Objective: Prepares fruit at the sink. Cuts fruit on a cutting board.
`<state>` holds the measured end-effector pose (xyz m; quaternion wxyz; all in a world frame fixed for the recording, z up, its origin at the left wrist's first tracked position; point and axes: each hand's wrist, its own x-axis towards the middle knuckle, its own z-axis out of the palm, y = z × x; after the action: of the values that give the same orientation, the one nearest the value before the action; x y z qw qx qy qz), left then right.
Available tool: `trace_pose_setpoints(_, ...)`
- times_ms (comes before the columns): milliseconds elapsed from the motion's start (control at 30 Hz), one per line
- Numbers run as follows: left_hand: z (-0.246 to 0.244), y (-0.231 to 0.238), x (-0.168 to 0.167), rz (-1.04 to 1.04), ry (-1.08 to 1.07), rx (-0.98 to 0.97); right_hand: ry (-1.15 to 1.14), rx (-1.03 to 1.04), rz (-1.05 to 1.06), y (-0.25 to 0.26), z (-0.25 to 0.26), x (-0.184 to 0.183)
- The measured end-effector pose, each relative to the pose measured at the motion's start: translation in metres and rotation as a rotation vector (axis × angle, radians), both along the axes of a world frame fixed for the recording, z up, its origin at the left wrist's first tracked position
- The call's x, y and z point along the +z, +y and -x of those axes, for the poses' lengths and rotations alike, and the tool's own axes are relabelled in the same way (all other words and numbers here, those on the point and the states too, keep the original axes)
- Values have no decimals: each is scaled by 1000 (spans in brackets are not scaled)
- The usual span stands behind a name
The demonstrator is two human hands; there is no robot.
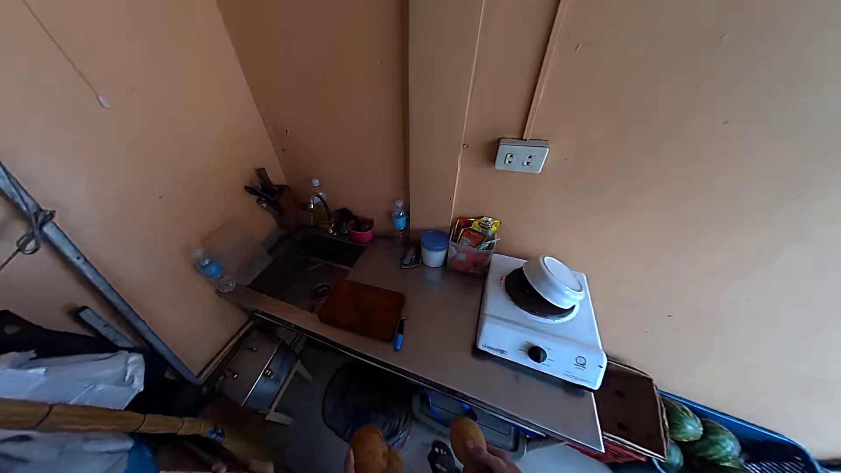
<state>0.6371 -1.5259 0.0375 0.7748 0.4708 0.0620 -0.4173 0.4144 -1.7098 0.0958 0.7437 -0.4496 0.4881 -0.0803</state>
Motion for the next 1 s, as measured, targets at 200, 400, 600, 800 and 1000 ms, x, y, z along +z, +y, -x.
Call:
trace_pose_setpoints(200, -90, -92, 68, 103, -118, 245, -132, 174, 115, -125, -128, 52)
trace_pose_setpoints(400, -233, -106, 92, -118, -404, 282, -2, 309, 539, -212, -273, 69)
trace_pose_setpoints(600, -413, -101, 78, -461, -588, -135, 134, 437, 852, -241, -441, 58)
trace_pose_setpoints(800, -551, -150, 86, -468, -690, -561, 366, 946, 1001, -261, -622, 53)
trace_pose_setpoints(1000, -606, -183, 69, -476, -801, -751, 458, 1279, 1025, -288, -735, -15)
